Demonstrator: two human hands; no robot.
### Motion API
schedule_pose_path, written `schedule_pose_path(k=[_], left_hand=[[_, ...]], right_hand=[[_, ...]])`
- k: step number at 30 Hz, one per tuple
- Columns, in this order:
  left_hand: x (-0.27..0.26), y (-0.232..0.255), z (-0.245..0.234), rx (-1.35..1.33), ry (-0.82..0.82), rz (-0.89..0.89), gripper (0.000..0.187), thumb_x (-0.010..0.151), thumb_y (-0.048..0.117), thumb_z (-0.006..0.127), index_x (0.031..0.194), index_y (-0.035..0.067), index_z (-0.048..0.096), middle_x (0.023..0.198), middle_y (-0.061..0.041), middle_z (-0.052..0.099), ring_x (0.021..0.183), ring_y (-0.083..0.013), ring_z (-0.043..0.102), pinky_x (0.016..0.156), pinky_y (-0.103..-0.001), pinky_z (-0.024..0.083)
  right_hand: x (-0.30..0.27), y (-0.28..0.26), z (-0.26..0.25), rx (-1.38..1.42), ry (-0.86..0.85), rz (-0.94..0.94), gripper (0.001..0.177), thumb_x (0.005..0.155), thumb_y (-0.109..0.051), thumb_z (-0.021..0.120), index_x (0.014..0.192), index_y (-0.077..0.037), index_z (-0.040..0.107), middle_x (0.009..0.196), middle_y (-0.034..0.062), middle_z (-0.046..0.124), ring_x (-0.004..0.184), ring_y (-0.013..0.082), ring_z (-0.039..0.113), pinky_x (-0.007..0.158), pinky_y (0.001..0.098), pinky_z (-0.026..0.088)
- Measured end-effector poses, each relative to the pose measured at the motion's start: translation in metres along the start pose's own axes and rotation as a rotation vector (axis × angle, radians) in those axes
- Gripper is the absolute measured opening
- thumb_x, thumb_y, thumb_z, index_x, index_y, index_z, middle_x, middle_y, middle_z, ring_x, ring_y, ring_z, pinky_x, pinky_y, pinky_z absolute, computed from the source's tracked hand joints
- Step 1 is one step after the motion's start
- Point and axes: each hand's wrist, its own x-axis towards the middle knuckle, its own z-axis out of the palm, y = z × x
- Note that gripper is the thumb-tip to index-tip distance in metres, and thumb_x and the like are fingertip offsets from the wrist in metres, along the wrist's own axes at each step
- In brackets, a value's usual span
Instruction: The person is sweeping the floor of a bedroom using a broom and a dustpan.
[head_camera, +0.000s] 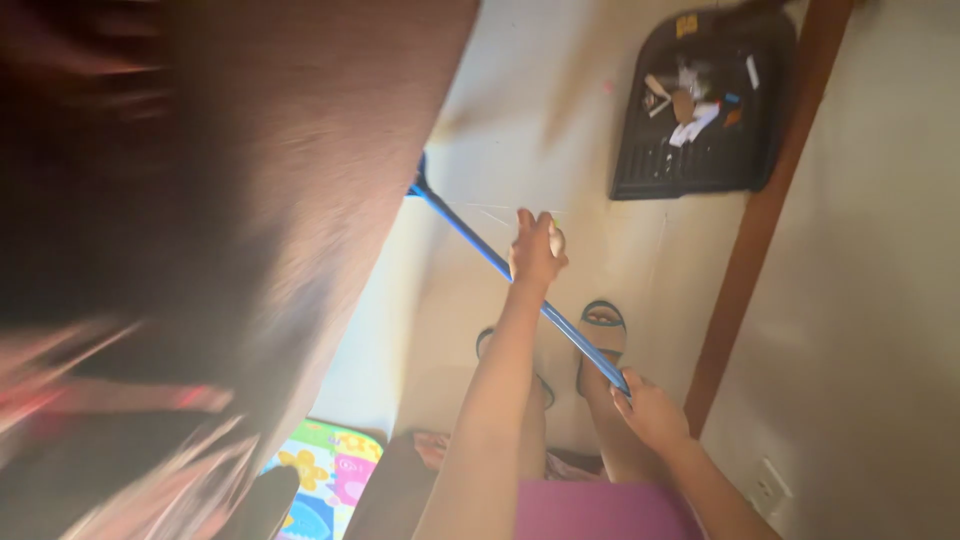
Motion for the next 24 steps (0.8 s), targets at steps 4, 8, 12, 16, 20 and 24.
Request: schedule_pose_path(k=[4, 8, 12, 16, 20, 24], left_hand=[[-0.082, 0.034, -0.048, -0.131, 0.148, 0.049, 0.062, 0.057, 0.013, 0.089, 0.108, 0.017, 0.054, 0.119, -0.011, 0.045, 0.099, -0.0367, 0.066, 0.079, -0.048, 0.057], [-0.162, 0.065, -0.1, -0.299, 0.298, 0.095, 0.056, 0.061, 0.014, 0.086, 0.107, 0.017, 0.054, 0.118, -0.012, 0.045, 0.101, -0.0363, 0.063, 0.077, -0.048, 0.056], [-0.248, 0.069, -0.141, -0.315, 0.375, 0.054, 0.051, 0.064, 0.016, 0.082, 0.106, 0.016, 0.054, 0.118, -0.014, 0.045, 0.099, -0.037, 0.062, 0.077, -0.048, 0.055], [-0.345, 0.053, -0.181, -0.297, 0.464, -0.08, 0.055, 0.063, 0.017, 0.082, 0.109, 0.015, 0.053, 0.116, -0.014, 0.047, 0.096, -0.0372, 0.063, 0.076, -0.048, 0.055], [-0.437, 0.017, -0.192, -0.381, 0.526, -0.232, 0.069, 0.06, 0.014, 0.084, 0.121, 0.014, 0.05, 0.119, -0.016, 0.046, 0.093, -0.0398, 0.065, 0.076, -0.05, 0.055], [-0.505, -0.036, -0.2, -0.454, 0.576, -0.39, 0.081, 0.053, 0.013, 0.088, 0.124, 0.015, 0.049, 0.125, -0.017, 0.044, 0.092, -0.0408, 0.067, 0.077, -0.049, 0.056]], right_hand=[[-0.049, -0.001, -0.018, -0.166, 0.005, -0.084, 0.032, 0.093, -0.035, 0.06, 0.116, -0.014, 0.056, 0.093, 0.0212, 0.073, 0.088, 0.0456, 0.069, 0.079, 0.058, 0.055], [-0.095, -0.005, -0.041, -0.269, -0.042, -0.122, 0.035, 0.091, -0.036, 0.063, 0.117, -0.014, 0.057, 0.088, 0.0227, 0.074, 0.087, 0.0452, 0.071, 0.081, 0.0565, 0.057], [-0.127, 0.014, -0.06, -0.269, -0.056, -0.258, 0.037, 0.088, -0.035, 0.069, 0.113, -0.01, 0.061, 0.079, 0.0195, 0.076, 0.076, 0.0387, 0.074, 0.07, 0.0505, 0.058], [-0.181, -0.057, -0.096, 0.07, -0.385, 0.027, 0.051, 0.088, -0.025, 0.066, 0.137, -0.025, 0.049, 0.072, 0.0208, 0.069, 0.056, 0.0324, 0.065, 0.053, 0.0476, 0.055], [-0.222, -0.149, -0.086, 0.414, -0.63, 0.189, 0.031, 0.089, -0.027, 0.069, 0.107, -0.005, 0.056, 0.07, 0.0159, 0.068, 0.052, 0.0209, 0.061, 0.047, 0.0345, 0.049], [-0.213, -0.206, -0.039, 0.62, -0.683, 0.356, 0.028, 0.09, -0.028, 0.072, 0.101, -0.012, 0.051, 0.08, 0.0111, 0.066, 0.051, 0.0133, 0.052, 0.043, 0.0295, 0.04]])
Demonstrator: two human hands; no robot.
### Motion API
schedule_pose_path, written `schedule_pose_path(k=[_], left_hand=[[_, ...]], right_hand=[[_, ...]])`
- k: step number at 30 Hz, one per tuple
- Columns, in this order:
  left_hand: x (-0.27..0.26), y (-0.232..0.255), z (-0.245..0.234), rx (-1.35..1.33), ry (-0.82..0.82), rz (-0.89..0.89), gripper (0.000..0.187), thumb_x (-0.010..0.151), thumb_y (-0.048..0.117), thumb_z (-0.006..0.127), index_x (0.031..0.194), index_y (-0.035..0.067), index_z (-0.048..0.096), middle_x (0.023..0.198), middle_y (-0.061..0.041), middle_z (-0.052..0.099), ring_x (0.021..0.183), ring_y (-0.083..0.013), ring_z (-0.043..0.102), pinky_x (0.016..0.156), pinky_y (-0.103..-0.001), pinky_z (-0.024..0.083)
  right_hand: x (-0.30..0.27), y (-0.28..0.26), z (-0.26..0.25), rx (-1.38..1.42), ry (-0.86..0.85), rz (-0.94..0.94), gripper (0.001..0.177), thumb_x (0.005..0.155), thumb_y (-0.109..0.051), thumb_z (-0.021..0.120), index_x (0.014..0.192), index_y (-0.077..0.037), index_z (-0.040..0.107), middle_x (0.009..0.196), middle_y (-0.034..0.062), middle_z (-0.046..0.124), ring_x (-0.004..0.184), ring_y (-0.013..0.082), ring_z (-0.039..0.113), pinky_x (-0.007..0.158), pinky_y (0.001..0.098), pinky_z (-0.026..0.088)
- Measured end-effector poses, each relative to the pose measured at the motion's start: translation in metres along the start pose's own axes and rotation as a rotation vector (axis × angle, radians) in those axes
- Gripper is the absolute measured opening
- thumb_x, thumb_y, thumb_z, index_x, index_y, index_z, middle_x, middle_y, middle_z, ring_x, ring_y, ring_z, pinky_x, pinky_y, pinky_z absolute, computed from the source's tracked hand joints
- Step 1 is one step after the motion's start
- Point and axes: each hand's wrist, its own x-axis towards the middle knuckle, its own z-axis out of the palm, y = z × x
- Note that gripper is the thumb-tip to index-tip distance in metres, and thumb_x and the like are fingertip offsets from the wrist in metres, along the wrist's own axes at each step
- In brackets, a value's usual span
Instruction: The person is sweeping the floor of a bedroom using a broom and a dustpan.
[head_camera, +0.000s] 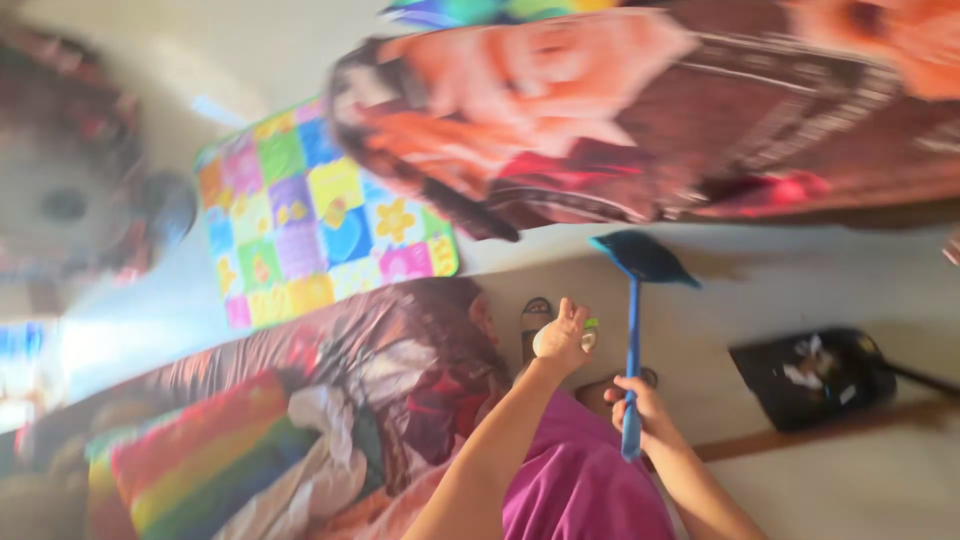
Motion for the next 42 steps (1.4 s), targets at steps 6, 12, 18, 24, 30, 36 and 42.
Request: schedule_pose_path(k=[6, 12, 18, 24, 30, 36, 42], left_hand=[[-0.019, -0.099, -0.099, 0.08, 0.158, -0.125, 0.075, 0.059, 0.011, 0.083, 0.127, 0.014, 0.051, 0.127, -0.021, 0.044, 0.088, -0.0437, 0.067, 0.075, -0.052, 0.056], [0.016, -0.284, -0.234, 0.932, 0.151, -0.225, 0.067, 0.079, 0.024, 0.072, 0.141, 0.009, 0.052, 0.139, -0.009, 0.045, 0.134, -0.0406, 0.054, 0.079, -0.05, 0.059], [-0.01, -0.275, -0.351, 0.465, 0.36, -0.525, 0.104, 0.059, 0.023, 0.087, 0.152, 0.017, 0.039, 0.157, -0.02, 0.03, 0.131, -0.0453, 0.047, 0.097, -0.055, 0.048], [-0.004, -0.294, -0.186, 0.106, -0.116, -0.52, 0.06, 0.07, 0.026, 0.081, 0.126, 0.017, 0.064, 0.13, -0.022, 0.062, 0.116, -0.0408, 0.065, 0.094, -0.048, 0.055], [-0.002, -0.216, -0.061, 0.095, -0.34, -0.071, 0.057, 0.068, 0.029, 0.083, 0.12, 0.012, 0.068, 0.117, -0.022, 0.069, 0.112, -0.0376, 0.065, 0.095, -0.045, 0.051], [0.021, -0.15, -0.047, -0.011, -0.537, 0.053, 0.048, 0.077, 0.03, 0.075, 0.12, 0.011, 0.071, 0.113, -0.016, 0.075, 0.109, -0.0327, 0.07, 0.095, -0.043, 0.054], [0.042, -0.118, -0.061, 0.05, -0.505, -0.066, 0.044, 0.083, 0.028, 0.071, 0.123, 0.011, 0.07, 0.116, -0.014, 0.075, 0.107, -0.0253, 0.072, 0.093, -0.036, 0.056]], right_hand=[[0.043, -0.033, 0.066, 0.086, -0.094, 0.089, 0.038, 0.096, -0.043, 0.06, 0.112, -0.011, 0.048, 0.105, 0.0105, 0.064, 0.06, 0.01, 0.059, 0.053, 0.0274, 0.049], [0.055, -0.034, 0.131, 0.059, 0.009, 0.052, 0.033, 0.102, -0.03, 0.055, 0.117, -0.002, 0.047, 0.112, 0.0152, 0.066, 0.065, 0.0098, 0.06, 0.058, 0.0232, 0.052], [0.108, -0.007, 0.079, -0.315, 0.077, -0.153, 0.031, 0.104, -0.025, 0.056, 0.11, 0.005, 0.059, 0.082, 0.0133, 0.048, 0.056, 0.018, 0.051, 0.045, 0.0311, 0.042], [-0.006, 0.031, 0.114, -0.243, 0.201, -0.267, 0.014, 0.098, -0.019, 0.061, 0.098, -0.008, 0.052, 0.075, 0.0013, 0.059, 0.054, 0.0075, 0.045, 0.046, 0.0244, 0.035], [-0.07, 0.051, 0.078, 0.208, -0.213, 0.322, 0.027, 0.094, -0.04, 0.058, 0.088, -0.014, 0.056, 0.06, -0.0057, 0.047, 0.046, 0.0058, 0.045, 0.036, 0.0256, 0.036], [0.012, 0.074, 0.082, -0.057, -0.35, 0.071, 0.035, 0.097, -0.038, 0.057, 0.094, -0.004, 0.064, 0.043, -0.0049, 0.04, 0.029, 0.005, 0.038, 0.027, 0.0231, 0.032], [0.168, 0.023, 0.031, 0.905, -0.89, 0.08, 0.015, 0.099, -0.013, 0.056, 0.101, 0.001, 0.053, 0.085, 0.0074, 0.063, 0.056, 0.0088, 0.062, 0.052, 0.0199, 0.057]])
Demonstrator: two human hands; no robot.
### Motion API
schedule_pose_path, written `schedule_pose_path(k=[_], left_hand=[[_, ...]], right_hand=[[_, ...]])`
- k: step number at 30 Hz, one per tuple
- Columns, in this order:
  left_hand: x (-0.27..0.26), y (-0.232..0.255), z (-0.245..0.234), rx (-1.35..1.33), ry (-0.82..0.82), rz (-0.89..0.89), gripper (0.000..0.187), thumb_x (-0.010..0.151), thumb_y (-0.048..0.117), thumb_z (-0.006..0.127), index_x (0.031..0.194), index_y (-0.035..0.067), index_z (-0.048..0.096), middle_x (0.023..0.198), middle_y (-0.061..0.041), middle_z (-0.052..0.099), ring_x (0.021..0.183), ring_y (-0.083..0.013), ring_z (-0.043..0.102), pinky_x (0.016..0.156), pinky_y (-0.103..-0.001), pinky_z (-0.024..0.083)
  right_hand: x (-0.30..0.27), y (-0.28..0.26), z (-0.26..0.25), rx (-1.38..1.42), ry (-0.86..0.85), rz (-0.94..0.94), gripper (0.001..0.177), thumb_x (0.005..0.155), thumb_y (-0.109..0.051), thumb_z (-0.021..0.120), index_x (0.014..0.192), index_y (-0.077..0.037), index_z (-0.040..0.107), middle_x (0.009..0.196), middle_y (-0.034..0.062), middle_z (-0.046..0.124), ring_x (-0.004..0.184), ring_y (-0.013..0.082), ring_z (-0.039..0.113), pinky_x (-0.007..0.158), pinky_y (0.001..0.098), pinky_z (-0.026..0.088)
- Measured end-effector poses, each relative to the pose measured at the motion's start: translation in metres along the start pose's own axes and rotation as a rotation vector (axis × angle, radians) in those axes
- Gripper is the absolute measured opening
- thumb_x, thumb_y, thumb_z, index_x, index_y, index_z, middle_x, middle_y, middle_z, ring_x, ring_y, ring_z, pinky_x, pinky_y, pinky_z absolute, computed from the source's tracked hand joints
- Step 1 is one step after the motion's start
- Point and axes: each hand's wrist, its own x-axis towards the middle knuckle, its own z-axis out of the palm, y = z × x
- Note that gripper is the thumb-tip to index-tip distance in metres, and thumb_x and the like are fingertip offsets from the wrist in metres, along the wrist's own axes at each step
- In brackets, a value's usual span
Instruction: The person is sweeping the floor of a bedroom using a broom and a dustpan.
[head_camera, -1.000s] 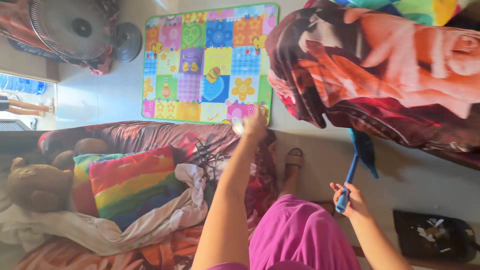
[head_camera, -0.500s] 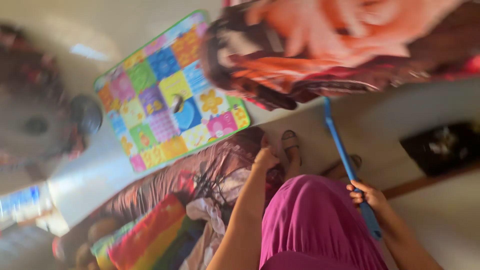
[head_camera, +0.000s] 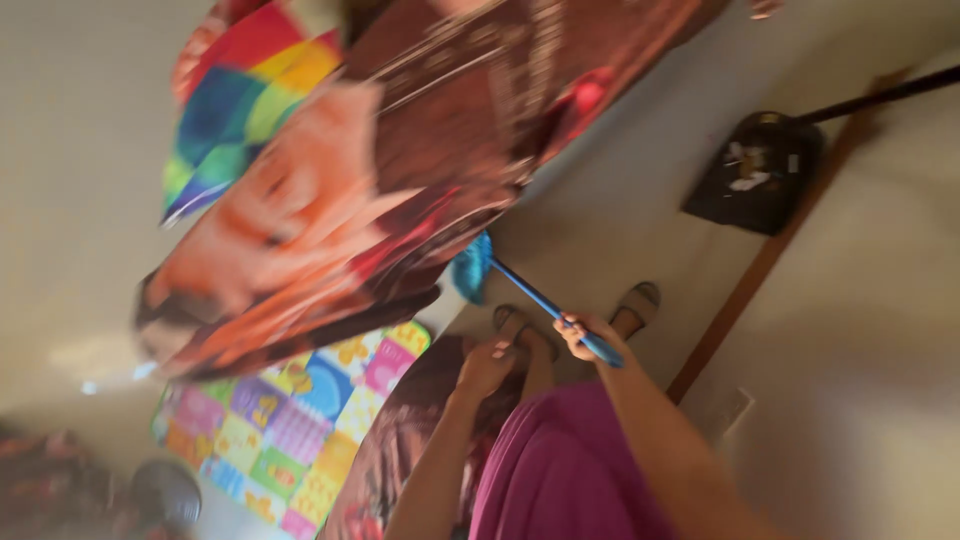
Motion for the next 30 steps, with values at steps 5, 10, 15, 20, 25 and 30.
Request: schedule_pose_path(k=[5, 10, 15, 20, 25, 30], left_hand=[[0.065, -0.027, 0.079, -0.109, 0.007, 0.075, 0.038, 0.085, 0.026, 0.072, 0.119, 0.009, 0.07, 0.107, -0.011, 0.078, 0.097, -0.0213, 0.076, 0.085, -0.033, 0.06], [0.14, 0.019, 0.169, -0.592, -0.229, -0.339, 0.047, 0.1, 0.037, 0.056, 0.139, 0.012, 0.058, 0.109, -0.009, 0.069, 0.088, -0.0222, 0.068, 0.067, -0.042, 0.056], [0.22, 0.074, 0.256, -0.648, -0.072, -0.706, 0.053, 0.099, 0.033, 0.058, 0.149, 0.024, 0.042, 0.105, -0.01, 0.062, 0.089, -0.0314, 0.07, 0.07, -0.049, 0.063], [0.286, 0.068, 0.33, -0.566, -0.08, -0.545, 0.05, 0.092, 0.008, 0.059, 0.141, 0.016, 0.05, 0.105, -0.003, 0.066, 0.092, -0.0217, 0.069, 0.064, -0.046, 0.059], [0.339, 0.083, 0.391, -0.854, -0.093, -0.6, 0.06, 0.091, 0.007, 0.057, 0.145, 0.032, 0.051, 0.101, -0.005, 0.065, 0.09, -0.0188, 0.067, 0.068, -0.045, 0.061], [0.389, 0.066, 0.487, 0.372, -0.087, 0.506, 0.065, 0.062, 0.018, 0.085, 0.122, 0.03, 0.065, 0.16, -0.026, 0.034, 0.128, -0.04, 0.059, 0.09, -0.037, 0.055]], right_hand=[[-0.008, -0.087, 0.005, 0.273, -0.255, -0.194, 0.025, 0.1, -0.007, 0.057, 0.116, 0.01, 0.048, 0.099, 0.0146, 0.062, 0.058, 0.0104, 0.063, 0.051, 0.0184, 0.058], [-0.067, -0.094, -0.014, 0.235, -0.111, -0.175, 0.028, 0.1, -0.013, 0.057, 0.121, 0.004, 0.05, 0.105, 0.0125, 0.065, 0.06, 0.01, 0.063, 0.047, 0.0205, 0.056], [-0.103, -0.093, -0.105, -2.17, 0.457, -0.925, 0.062, 0.099, -0.028, 0.064, 0.15, -0.003, 0.038, 0.116, 0.0288, 0.064, 0.082, 0.0393, 0.071, 0.068, 0.0513, 0.06], [-0.133, -0.157, -0.031, -2.278, 1.016, -0.167, 0.059, 0.101, -0.027, 0.049, 0.157, -0.039, 0.034, 0.116, 0.0208, 0.063, 0.096, 0.0392, 0.07, 0.082, 0.052, 0.058], [-0.151, -0.246, -0.113, -2.298, 0.984, -0.142, 0.058, 0.1, -0.024, 0.042, 0.15, -0.054, 0.042, 0.136, 0.0206, 0.055, 0.105, 0.0442, 0.066, 0.08, 0.0561, 0.055], [-0.206, -0.276, -0.129, -2.125, 1.248, -0.513, 0.064, 0.1, -0.022, 0.053, 0.158, -0.041, 0.032, 0.098, 0.0169, 0.066, 0.087, 0.0389, 0.068, 0.076, 0.0471, 0.056]])
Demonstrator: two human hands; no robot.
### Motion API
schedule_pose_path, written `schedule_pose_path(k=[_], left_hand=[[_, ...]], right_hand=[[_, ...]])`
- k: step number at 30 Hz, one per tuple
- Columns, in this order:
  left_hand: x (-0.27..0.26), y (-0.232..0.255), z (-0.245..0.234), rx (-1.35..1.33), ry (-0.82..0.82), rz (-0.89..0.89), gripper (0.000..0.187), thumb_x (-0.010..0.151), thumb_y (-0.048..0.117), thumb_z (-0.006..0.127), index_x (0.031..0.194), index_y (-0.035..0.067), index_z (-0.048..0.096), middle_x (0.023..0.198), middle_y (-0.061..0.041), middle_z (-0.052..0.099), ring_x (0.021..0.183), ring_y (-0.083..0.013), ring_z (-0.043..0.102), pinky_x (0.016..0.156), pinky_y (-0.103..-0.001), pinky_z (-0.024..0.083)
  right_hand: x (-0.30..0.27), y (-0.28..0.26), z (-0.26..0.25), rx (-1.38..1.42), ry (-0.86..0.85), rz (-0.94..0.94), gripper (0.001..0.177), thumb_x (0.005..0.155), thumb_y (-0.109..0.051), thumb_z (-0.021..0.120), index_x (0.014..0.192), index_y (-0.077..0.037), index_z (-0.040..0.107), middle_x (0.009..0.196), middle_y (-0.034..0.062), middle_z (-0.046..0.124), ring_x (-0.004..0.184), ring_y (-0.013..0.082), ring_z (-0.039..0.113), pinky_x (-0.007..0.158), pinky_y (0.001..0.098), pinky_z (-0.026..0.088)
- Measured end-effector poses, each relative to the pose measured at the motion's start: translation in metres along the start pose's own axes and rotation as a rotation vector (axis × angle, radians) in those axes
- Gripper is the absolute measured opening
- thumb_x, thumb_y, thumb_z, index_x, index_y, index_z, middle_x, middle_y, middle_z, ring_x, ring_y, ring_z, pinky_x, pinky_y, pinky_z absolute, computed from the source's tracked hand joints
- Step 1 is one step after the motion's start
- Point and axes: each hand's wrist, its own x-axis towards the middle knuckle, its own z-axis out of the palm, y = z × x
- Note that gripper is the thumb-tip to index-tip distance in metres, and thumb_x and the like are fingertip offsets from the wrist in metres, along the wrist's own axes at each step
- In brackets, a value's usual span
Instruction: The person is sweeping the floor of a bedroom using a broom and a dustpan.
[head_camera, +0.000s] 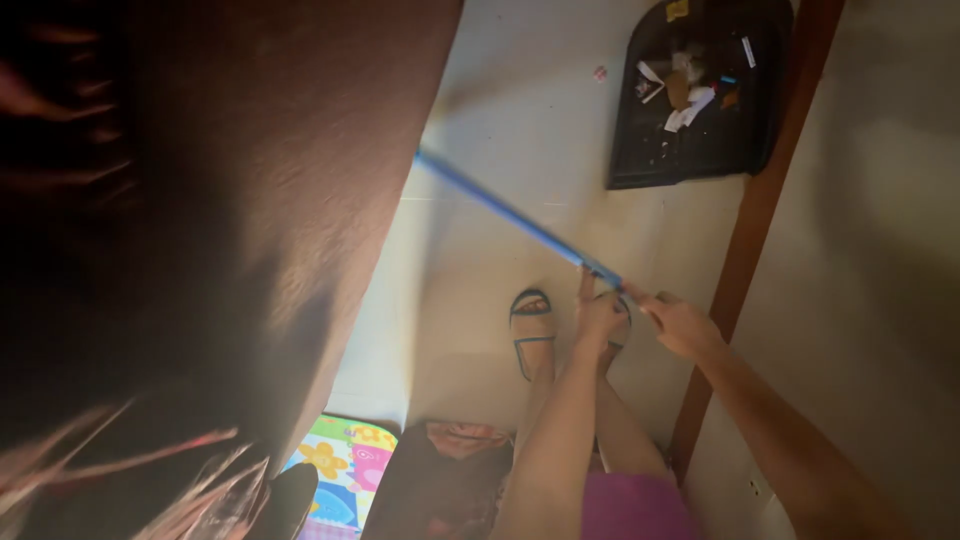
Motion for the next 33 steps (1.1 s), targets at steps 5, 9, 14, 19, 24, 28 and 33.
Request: schedule_pose_path(k=[5, 9, 14, 19, 24, 28, 33], left_hand=[[0.028, 0.111, -0.061, -0.758, -0.2, -0.738, 0.092, 0.081, 0.014, 0.064, 0.163, 0.023, 0.023, 0.155, -0.014, 0.05, 0.126, -0.0376, 0.06, 0.095, -0.043, 0.05], [-0.017, 0.088, -0.011, -0.311, -0.349, -0.533, 0.097, 0.088, 0.019, 0.075, 0.165, 0.012, 0.016, 0.144, -0.026, 0.055, 0.129, -0.0389, 0.058, 0.107, -0.042, 0.046], [-0.078, 0.159, -0.052, -0.704, -0.509, -0.68, 0.102, 0.078, 0.007, 0.072, 0.163, 0.02, 0.017, 0.15, -0.006, 0.052, 0.096, -0.0284, 0.072, 0.069, -0.046, 0.061], [-0.132, 0.183, -0.086, -1.032, -0.611, -0.582, 0.079, 0.087, 0.011, 0.073, 0.158, 0.019, 0.04, 0.14, -0.002, 0.058, 0.092, -0.0253, 0.073, 0.063, -0.04, 0.06], [-0.197, 0.18, -0.167, -1.016, -0.561, -0.805, 0.055, 0.093, 0.025, 0.081, 0.136, 0.016, 0.048, 0.116, -0.007, 0.067, 0.1, -0.0274, 0.072, 0.067, -0.049, 0.064], [-0.24, 0.156, -0.27, -1.321, -0.63, -0.87, 0.055, 0.089, 0.027, 0.081, 0.137, 0.021, 0.054, 0.115, -0.009, 0.071, 0.105, -0.0295, 0.073, 0.079, -0.054, 0.061], [-0.228, 0.137, -0.341, -1.208, -0.584, -0.918, 0.046, 0.097, 0.044, 0.071, 0.125, 0.009, 0.061, 0.116, -0.011, 0.075, 0.105, -0.0307, 0.072, 0.082, -0.052, 0.064]], right_hand=[[-0.044, -0.007, -0.021, 0.248, 0.206, 0.143, 0.061, 0.098, -0.017, 0.059, 0.153, -0.039, 0.044, 0.094, 0.0174, 0.066, 0.086, 0.039, 0.066, 0.075, 0.0478, 0.053], [-0.098, -0.007, -0.022, 0.292, 0.205, 0.159, 0.064, 0.094, -0.018, 0.059, 0.152, -0.039, 0.044, 0.097, 0.0165, 0.069, 0.085, 0.0368, 0.067, 0.076, 0.0471, 0.054], [-0.191, -0.023, -0.034, 0.304, 0.244, 0.228, 0.06, 0.095, -0.021, 0.056, 0.152, -0.038, 0.044, 0.101, 0.0168, 0.07, 0.089, 0.0399, 0.066, 0.077, 0.0497, 0.053], [-0.29, -0.049, -0.038, 0.166, 0.163, 0.413, 0.06, 0.098, -0.026, 0.054, 0.154, -0.044, 0.042, 0.094, 0.013, 0.071, 0.088, 0.033, 0.07, 0.082, 0.0465, 0.057], [-0.375, -0.163, -0.082, 0.117, 0.189, 0.28, 0.074, 0.086, -0.029, 0.065, 0.149, -0.052, 0.034, 0.086, 0.0045, 0.07, 0.065, 0.0284, 0.07, 0.056, 0.0431, 0.059], [-0.362, -0.234, -0.129, 1.312, -0.464, 0.572, 0.096, 0.086, -0.018, 0.08, 0.159, -0.047, 0.023, 0.089, 0.004, 0.061, 0.049, 0.0228, 0.058, 0.041, 0.0373, 0.047], [-0.277, -0.215, -0.023, 1.526, -0.32, 0.064, 0.056, 0.097, -0.015, 0.072, 0.147, -0.004, 0.05, 0.087, 0.0082, 0.071, 0.058, 0.012, 0.064, 0.048, 0.0296, 0.051]])
